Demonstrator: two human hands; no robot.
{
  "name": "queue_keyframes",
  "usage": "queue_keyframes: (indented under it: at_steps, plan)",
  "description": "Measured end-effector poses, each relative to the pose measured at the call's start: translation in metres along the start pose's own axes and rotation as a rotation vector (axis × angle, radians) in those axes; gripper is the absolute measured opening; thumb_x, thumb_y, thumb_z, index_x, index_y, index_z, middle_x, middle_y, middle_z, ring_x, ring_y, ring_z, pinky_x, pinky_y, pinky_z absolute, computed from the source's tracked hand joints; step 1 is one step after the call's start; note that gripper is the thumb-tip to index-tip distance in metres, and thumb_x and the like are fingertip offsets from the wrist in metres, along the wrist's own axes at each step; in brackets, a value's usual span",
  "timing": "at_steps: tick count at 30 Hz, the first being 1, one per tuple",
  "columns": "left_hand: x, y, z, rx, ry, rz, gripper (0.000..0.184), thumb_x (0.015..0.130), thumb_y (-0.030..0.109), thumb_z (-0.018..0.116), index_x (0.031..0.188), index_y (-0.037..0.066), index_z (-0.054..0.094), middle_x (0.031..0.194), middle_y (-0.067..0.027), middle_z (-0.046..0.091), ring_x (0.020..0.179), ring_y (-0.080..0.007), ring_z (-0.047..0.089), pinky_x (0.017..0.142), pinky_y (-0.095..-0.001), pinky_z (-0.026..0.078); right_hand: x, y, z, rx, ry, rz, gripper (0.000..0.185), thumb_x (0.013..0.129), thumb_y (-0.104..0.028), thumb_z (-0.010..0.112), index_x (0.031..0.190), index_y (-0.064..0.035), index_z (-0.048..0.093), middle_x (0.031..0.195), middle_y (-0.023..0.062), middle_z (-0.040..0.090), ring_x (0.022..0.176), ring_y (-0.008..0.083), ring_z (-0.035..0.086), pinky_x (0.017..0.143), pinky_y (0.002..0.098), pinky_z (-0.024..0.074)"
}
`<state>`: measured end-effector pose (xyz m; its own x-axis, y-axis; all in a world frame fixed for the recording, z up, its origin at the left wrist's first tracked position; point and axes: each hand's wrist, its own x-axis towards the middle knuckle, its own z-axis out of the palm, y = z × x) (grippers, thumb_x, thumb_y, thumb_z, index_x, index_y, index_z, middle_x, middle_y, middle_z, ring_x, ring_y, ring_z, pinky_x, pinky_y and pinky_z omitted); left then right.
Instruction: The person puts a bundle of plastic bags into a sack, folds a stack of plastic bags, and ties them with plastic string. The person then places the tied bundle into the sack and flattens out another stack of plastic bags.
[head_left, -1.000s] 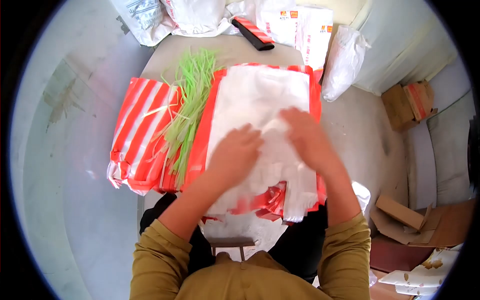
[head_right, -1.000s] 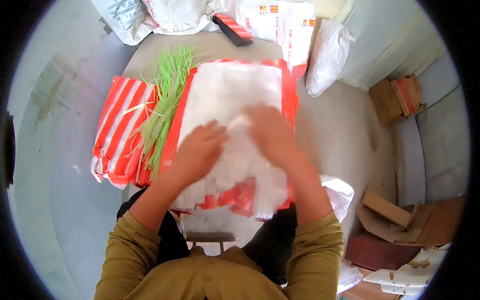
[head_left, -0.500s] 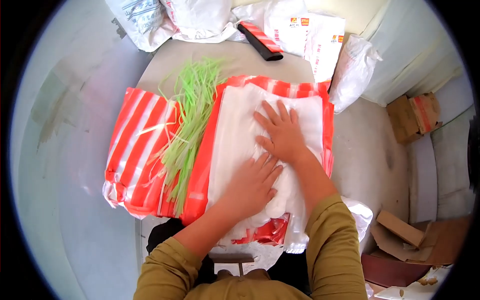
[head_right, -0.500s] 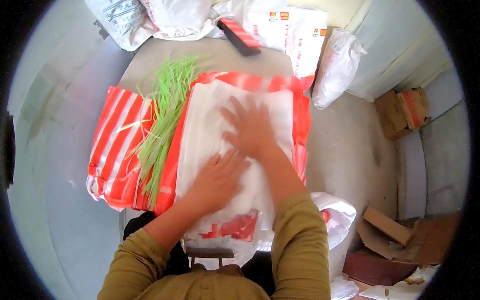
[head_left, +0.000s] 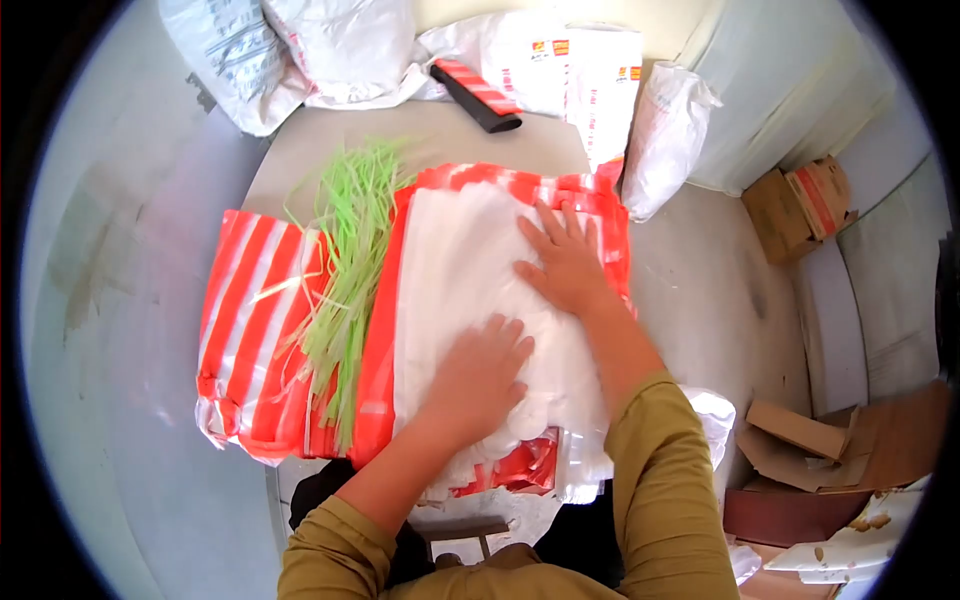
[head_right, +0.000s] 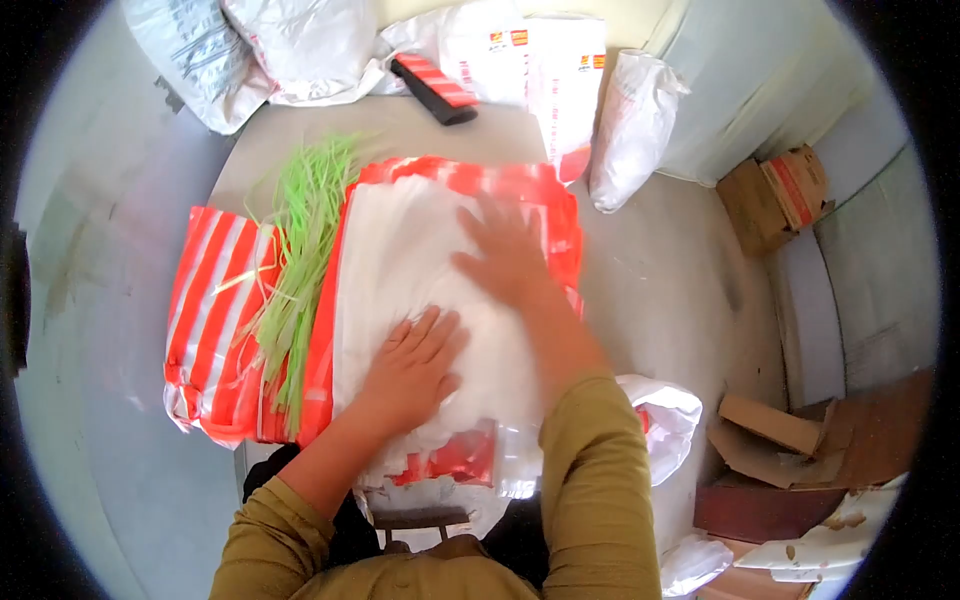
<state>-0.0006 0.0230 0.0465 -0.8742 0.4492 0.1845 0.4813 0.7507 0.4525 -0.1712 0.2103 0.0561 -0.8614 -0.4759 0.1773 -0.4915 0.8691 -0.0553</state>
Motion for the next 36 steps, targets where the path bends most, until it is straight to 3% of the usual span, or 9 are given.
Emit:
queue_keyframes:
  at_steps: [7,12,15,16,19,22,26,32,36]
  plan:
    - [-0.002,-0.007,-0.017,-0.031,-0.073,0.059,0.056,0.093,0.023,0.065,0.145,0.009,0.052,0.158,-0.0153,0.042,0.149,-0.0354,0.035,0.119,-0.0511,0.031,0.005,-0.015,-0.013,-0.16,-0.053,0.039,0.069,0.096,-0.055,0.056,0.156,-0.0241,0.042,0.17,0.0063,0.019,0.156,0.0366,0.013,0.123,0.0625,0.0079]
    - [-0.003,-0.011,-0.056,-0.239,-0.184,0.038,0.056,0.089,0.021,0.07,0.142,0.009,0.054,0.154,-0.0175,0.045,0.145,-0.04,0.039,0.117,-0.0512,0.034,0.021,-0.054,-0.028,0.17,0.176,-0.545,0.06,0.089,-0.028,0.072,0.146,-0.0218,0.054,0.164,0.0058,0.034,0.154,0.0326,0.023,0.123,0.0579,0.0176]
    - [0.0,-0.012,-0.044,-0.152,-0.124,0.136,0.056,0.089,0.024,0.07,0.142,0.014,0.055,0.154,-0.0162,0.044,0.144,-0.0404,0.039,0.117,-0.0535,0.033,0.042,-0.075,-0.024,0.083,0.127,-0.597,0.056,0.092,-0.039,0.068,0.144,-0.0209,0.057,0.162,0.0044,0.038,0.152,0.0321,0.028,0.123,0.0558,0.0191]
    - [-0.001,-0.005,-0.038,-0.101,-0.102,0.133,0.056,0.089,0.026,0.07,0.142,0.016,0.055,0.155,-0.0158,0.044,0.144,-0.0404,0.038,0.117,-0.0545,0.032,0.049,-0.073,-0.016,0.112,0.08,-0.563,0.058,0.091,-0.032,0.071,0.145,-0.0211,0.054,0.165,0.006,0.032,0.153,0.033,0.025,0.124,0.056,0.0174]
    - [0.003,-0.001,-0.027,-0.025,-0.091,0.111,0.059,0.089,0.032,0.07,0.144,0.024,0.054,0.156,-0.0137,0.043,0.146,-0.0389,0.037,0.117,-0.0577,0.03,0.068,-0.058,0.0,0.132,0.109,-0.491,0.056,0.092,-0.035,0.069,0.144,-0.0191,0.055,0.163,0.0081,0.034,0.152,0.0335,0.028,0.123,0.0549,0.0186]
    - [0.004,-0.001,-0.034,-0.022,-0.139,0.087,0.06,0.088,0.035,0.071,0.145,0.025,0.053,0.156,-0.0128,0.043,0.146,-0.0381,0.036,0.117,-0.0576,0.03,0.086,-0.035,0.0,-0.029,0.233,-0.404,0.056,0.095,-0.047,0.063,0.143,-0.0179,0.057,0.156,0.0104,0.044,0.146,0.0331,0.036,0.12,0.0547,0.0232]
    - [0.003,-0.003,-0.027,-0.037,-0.127,0.069,0.06,0.087,0.036,0.072,0.143,0.026,0.056,0.158,-0.012,0.042,0.148,-0.0361,0.035,0.118,-0.0573,0.028,0.1,0.001,0.024,0.258,0.178,-0.176,0.053,0.095,-0.048,0.063,0.136,-0.0148,0.059,0.138,0.0089,0.06,0.131,0.0316,0.049,0.114,0.0518,0.0313]
    - [0.003,-0.002,-0.026,-0.035,-0.136,0.052,0.06,0.085,0.036,0.074,0.142,0.026,0.058,0.159,-0.011,0.042,0.149,-0.0347,0.035,0.119,-0.055,0.026,0.096,-0.005,0.017,0.294,0.159,-0.061,0.054,0.092,-0.043,0.066,0.137,-0.0118,0.061,0.142,0.0101,0.058,0.135,0.0322,0.046,0.118,0.0492,0.0274]
    - [0.001,-0.003,-0.025,-0.045,-0.112,0.046,0.06,0.084,0.035,0.074,0.142,0.027,0.058,0.159,-0.0108,0.042,0.148,-0.0353,0.035,0.119,-0.054,0.026,0.067,0.01,-0.012,-0.027,0.197,0.041,0.063,0.093,-0.048,0.064,0.145,-0.0148,0.054,0.149,0.0105,0.051,0.143,0.0321,0.039,0.121,0.0558,0.019]
